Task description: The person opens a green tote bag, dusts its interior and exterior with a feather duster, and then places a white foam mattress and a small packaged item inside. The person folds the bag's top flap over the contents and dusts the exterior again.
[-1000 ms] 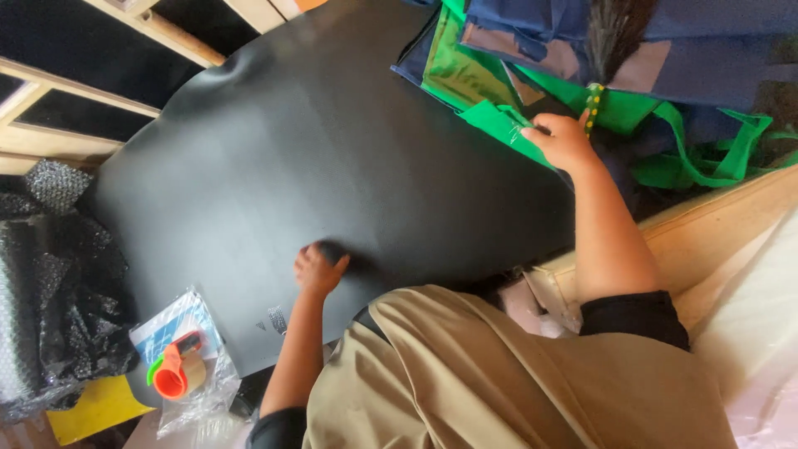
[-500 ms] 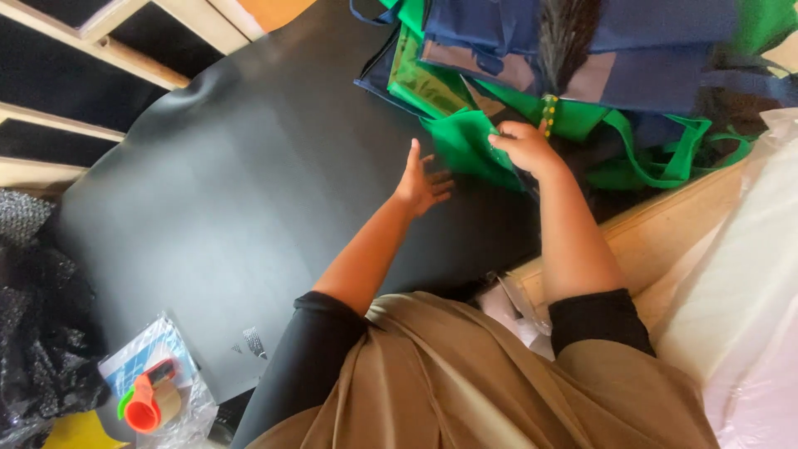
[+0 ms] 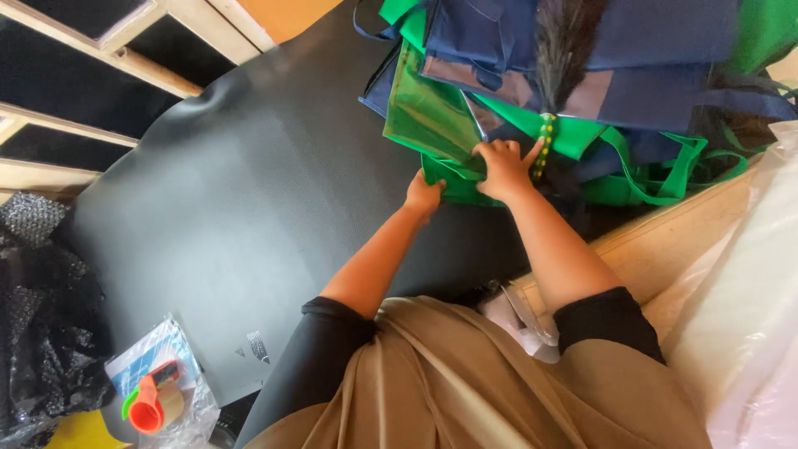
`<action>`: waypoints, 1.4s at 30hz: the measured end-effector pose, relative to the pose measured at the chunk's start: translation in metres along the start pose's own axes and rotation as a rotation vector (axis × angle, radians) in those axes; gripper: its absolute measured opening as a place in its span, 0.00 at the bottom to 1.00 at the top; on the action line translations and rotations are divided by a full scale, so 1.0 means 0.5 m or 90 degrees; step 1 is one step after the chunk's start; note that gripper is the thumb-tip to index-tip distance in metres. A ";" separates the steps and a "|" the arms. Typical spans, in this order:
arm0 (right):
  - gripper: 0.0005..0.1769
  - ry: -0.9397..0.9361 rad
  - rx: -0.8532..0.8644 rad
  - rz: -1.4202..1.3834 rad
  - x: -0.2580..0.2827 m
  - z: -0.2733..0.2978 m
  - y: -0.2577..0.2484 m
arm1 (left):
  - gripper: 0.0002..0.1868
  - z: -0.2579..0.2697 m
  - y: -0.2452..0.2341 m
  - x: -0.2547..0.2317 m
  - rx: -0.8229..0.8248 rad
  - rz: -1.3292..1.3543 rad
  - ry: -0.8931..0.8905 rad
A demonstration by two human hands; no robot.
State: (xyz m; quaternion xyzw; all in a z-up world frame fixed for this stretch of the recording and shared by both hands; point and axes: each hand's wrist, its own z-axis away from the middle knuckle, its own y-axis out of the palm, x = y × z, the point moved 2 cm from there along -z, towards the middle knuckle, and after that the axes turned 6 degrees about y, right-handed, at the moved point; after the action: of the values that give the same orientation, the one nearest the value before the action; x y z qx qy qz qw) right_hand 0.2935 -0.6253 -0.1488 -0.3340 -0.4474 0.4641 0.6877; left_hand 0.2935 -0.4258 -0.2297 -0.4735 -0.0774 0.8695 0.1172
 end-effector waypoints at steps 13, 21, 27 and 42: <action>0.13 0.087 -0.166 -0.036 -0.024 -0.003 -0.031 | 0.29 0.112 -0.144 0.021 -0.003 0.010 0.072; 0.19 0.098 -0.332 0.066 -0.128 -0.049 0.002 | 0.24 0.192 -0.390 0.135 -0.112 0.123 0.120; 0.16 0.099 -0.369 0.062 -0.122 -0.044 0.008 | 0.21 0.351 -0.718 0.322 -0.325 0.117 0.019; 0.73 0.117 0.295 0.363 0.143 0.140 -0.087 | 0.19 0.600 -0.841 0.509 -0.586 -0.197 0.057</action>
State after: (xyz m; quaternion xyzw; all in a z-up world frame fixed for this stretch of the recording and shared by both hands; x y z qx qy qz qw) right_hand 0.2556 -0.5702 -0.0628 -0.3209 -0.1559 0.6939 0.6255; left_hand -0.0375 0.0418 -0.1693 -0.4960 -0.5181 0.6963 0.0267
